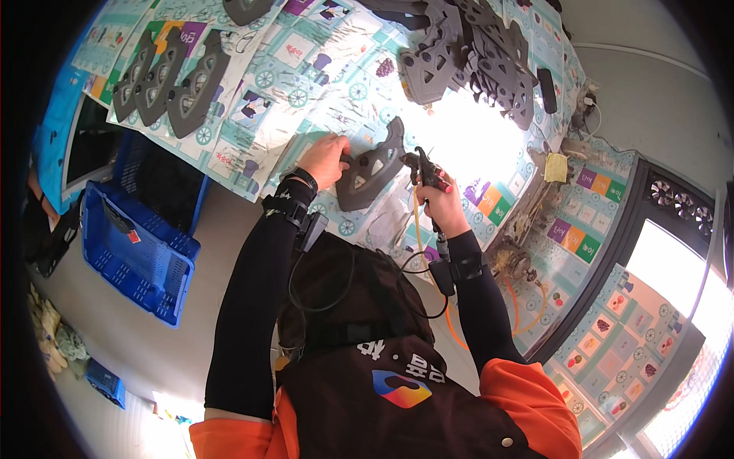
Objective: The person holds a grey shoe component and applies adhesive using a hand-held applicator, then picks up small circular metal components and attaches them to the surface.
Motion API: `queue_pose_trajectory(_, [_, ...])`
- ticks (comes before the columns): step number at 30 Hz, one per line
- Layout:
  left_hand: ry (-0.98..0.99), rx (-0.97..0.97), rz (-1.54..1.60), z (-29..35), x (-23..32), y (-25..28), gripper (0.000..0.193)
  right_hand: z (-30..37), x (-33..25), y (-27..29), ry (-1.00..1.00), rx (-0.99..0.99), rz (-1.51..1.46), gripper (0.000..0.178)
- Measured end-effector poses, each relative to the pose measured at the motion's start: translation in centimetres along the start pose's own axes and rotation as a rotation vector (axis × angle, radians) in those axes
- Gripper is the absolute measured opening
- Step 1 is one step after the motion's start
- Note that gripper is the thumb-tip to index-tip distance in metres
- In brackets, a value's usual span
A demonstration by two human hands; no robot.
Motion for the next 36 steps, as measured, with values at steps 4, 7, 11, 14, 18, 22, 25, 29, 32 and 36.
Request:
queue_pose_trajectory(4, [0.004, -0.01, 0.006, -0.1, 0.1, 0.0, 0.026, 0.0, -0.6, -0.1, -0.104, -0.013, -0.077, 0.018])
queue_pose_trajectory(7, [-0.003, -0.003, 0.011, 0.0, 0.1, 0.0, 0.026, 0.1, -1.2, -0.5, -0.071, -0.012, -0.049, 0.018])
queue_pose_trajectory(11, [0.005, -0.008, 0.024, -0.1, 0.1, 0.0, 0.027, -0.4, -0.7, -0.8, 0.133, -0.021, 0.089, 0.02])
queue_pose_trajectory(14, [0.025, -0.026, 0.018, -0.3, 0.4, -0.1, 0.026, -0.5, -0.1, -0.7, 0.251, -0.025, 0.07, 0.021])
queue_pose_trajectory(18, [0.041, -0.04, 0.025, -0.2, 0.2, 0.0, 0.025, -0.4, -0.5, -1.1, 0.254, -0.051, 0.11, 0.02])
queue_pose_trajectory(22, [-0.007, 0.006, 0.01, 0.1, -0.1, 0.2, 0.027, 0.0, -1.0, -1.3, -0.033, -0.058, 0.028, 0.017])
queue_pose_trajectory(25, [-0.001, -0.007, 0.024, 0.0, 0.1, 0.1, 0.027, 0.7, -1.7, -1.2, -0.174, -0.049, 0.009, 0.017])
queue_pose_trajectory(29, [0.03, -0.039, 0.037, -0.3, 0.3, 0.0, 0.025, 1.3, -1.3, -1.1, -0.226, -0.038, -0.04, 0.017])
queue_pose_trajectory(32, [0.003, -0.019, 0.026, -0.2, 0.1, 0.0, 0.026, 1.6, -1.1, -1.2, -0.224, -0.042, -0.016, 0.017])
queue_pose_trajectory(36, [-0.042, 0.018, 0.016, 0.0, -0.2, 0.0, 0.027, 1.4, -0.8, -1.8, -0.219, -0.049, -0.039, 0.017])
Point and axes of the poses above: each hand's wrist, its own z-axis away from the middle knuckle, its own y-axis out of the back of the hand, x = y × z, the point moved 5 cm from there along -z, towards the middle knuckle, and after that the axes turned 2 degrees about z, right-handed, at the moved point
